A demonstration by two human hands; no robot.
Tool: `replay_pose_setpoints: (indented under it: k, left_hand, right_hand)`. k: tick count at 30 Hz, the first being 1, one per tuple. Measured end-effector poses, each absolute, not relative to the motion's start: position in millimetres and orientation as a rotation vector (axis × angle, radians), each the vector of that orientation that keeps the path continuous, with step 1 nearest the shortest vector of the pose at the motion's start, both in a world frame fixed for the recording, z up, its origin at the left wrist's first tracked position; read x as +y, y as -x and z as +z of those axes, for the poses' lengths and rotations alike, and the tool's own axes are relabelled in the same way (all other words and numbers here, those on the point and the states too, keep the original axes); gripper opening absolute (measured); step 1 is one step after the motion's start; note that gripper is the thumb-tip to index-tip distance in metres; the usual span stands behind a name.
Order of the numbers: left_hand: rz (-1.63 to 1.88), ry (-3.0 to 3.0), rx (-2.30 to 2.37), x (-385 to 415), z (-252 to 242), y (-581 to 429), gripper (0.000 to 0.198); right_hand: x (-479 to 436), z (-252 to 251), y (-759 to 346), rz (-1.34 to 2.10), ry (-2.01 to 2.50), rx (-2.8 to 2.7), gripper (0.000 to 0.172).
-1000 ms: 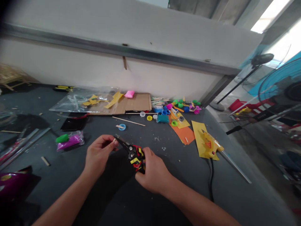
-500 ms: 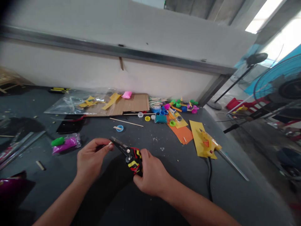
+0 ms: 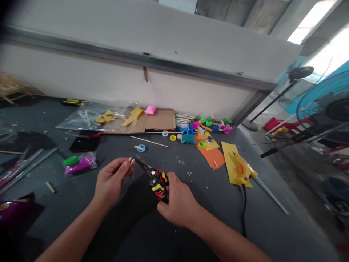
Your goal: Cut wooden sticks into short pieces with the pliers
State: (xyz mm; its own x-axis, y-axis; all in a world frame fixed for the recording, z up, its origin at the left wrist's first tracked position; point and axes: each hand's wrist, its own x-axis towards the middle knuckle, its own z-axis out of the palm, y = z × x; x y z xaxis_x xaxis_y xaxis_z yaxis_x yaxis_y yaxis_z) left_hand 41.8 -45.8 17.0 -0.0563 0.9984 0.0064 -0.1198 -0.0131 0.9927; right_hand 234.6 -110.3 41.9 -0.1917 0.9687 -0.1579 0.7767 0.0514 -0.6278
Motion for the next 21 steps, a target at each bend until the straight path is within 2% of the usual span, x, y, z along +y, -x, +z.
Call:
replay_pose_setpoints:
  k: [21]
  left_hand:
    - [1.262,-1.038,1.05,-50.2,17.5,-47.3,0.023]
  right_hand:
    - [-112.0,36.7,-232.9,0.75,1.755,-2.095,0.049]
